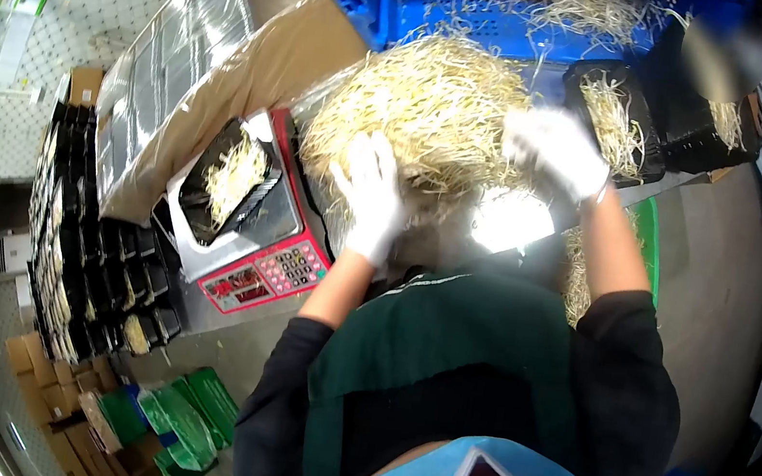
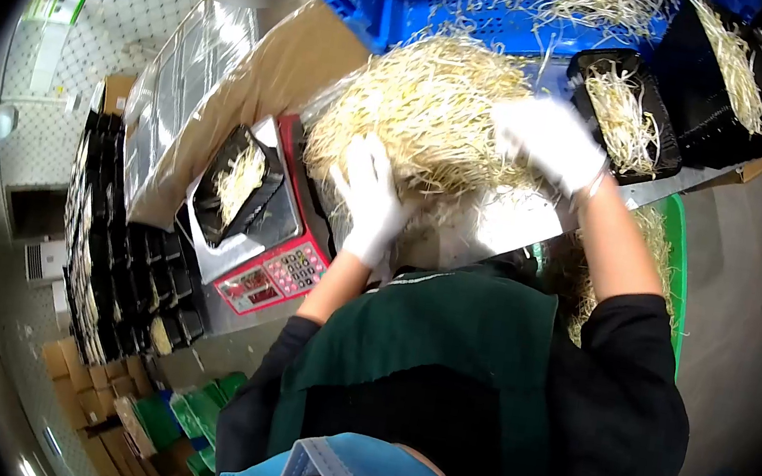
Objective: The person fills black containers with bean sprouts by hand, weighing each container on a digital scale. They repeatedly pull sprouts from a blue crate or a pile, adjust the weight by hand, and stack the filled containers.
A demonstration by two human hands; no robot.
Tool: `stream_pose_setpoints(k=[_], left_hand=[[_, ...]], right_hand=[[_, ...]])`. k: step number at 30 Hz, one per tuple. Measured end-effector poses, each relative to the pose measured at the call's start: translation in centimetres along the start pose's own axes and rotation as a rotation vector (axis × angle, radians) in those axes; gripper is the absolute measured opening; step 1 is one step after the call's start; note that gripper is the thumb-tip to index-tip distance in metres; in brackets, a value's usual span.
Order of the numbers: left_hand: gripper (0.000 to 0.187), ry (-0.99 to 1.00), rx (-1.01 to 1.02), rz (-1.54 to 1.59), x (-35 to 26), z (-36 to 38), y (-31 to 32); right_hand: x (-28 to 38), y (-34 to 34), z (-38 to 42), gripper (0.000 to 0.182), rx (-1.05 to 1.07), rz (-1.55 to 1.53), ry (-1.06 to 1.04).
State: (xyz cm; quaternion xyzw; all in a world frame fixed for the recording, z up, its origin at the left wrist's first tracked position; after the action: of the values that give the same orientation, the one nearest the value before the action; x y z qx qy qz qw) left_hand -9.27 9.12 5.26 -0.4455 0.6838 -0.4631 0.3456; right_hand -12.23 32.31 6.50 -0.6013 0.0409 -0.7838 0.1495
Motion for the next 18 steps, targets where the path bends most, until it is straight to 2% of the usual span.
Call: stream_pose_setpoints(k=[1, 2, 3, 4, 6, 8, 10, 13, 14, 16, 17, 18], left_hand=[[0.115, 0.025, 0.046, -0.105, 1.2, -1.1, 1.9], [0.112, 0.057, 0.093, -0.207, 2.4, -2.2, 3.1], [0.112, 0.045, 0.095, -0.207, 3.3, -3.0, 2.9], [0.109, 0.096, 0.087, -0.238, 3.3, -3.9, 2.1], [0.107, 0.137, 0.071, -0.278, 2.9, -4.2, 0.2], [0.104, 0.04, 0.136, -0.002, 2.9, -2.1, -1.2], [0.106, -0.002, 0.157, 0.105, 2.5, 1.7, -1.4], [0.107, -0.069, 0.238, 0.229, 2.2, 6.5, -0.7], [0.109, -0.106, 0.255, 0.308, 2.3, 7.2, -0.7], [0.11, -0.154, 0.256, 0.387, 2.9, 7.3, -0.5], [0.11, -0.125, 0.184, 0.424, 3.1, 6.8, -1.0], [0.11, -0.096, 0.113, 0.459, 3.3, 6.4, -1.4]], right_hand=[[1.8, -1.5, -1.6, 0.037, -0.086, -0.007, -0.103], [2.3, -2.5, -3.5, 0.04, -0.144, -0.061, -0.097], [3.5, -2.8, -5.4, 0.042, -0.144, 0.253, -0.083], [4.3, -2.4, -6.9, 0.058, -0.215, 0.263, -0.291], [1.3, 1.2, -9.1, 0.084, -0.03, 0.444, -0.223], [1.5, 4.1, -5.8, 0.108, 0.054, 0.809, -0.208], [0.0, 4.9, -2.0, 0.108, 0.007, 0.826, -0.269], [-0.9, 3.9, -0.9, 0.108, 0.053, 0.785, -0.337], [1.5, 3.2, -0.7, 0.106, 0.088, 0.602, -0.266], [4.1, 1.1, -2.2, 0.101, 0.008, 0.5, -0.228], [6.0, 1.5, -3.1, 0.092, -0.009, 0.422, -0.261], [6.8, 1.9, -3.7, 0.085, 0.006, 0.596, -0.179]])
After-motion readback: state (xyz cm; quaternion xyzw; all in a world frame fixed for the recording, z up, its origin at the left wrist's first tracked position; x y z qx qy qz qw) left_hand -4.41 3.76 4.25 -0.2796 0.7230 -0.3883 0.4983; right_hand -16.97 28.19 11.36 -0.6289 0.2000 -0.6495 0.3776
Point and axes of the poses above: each hand's wrist, its own z-axis away from the middle knuckle, its own y-axis out of the palm, x = y × z, the point moved 10 cm from there along -z, towards the middle knuckle
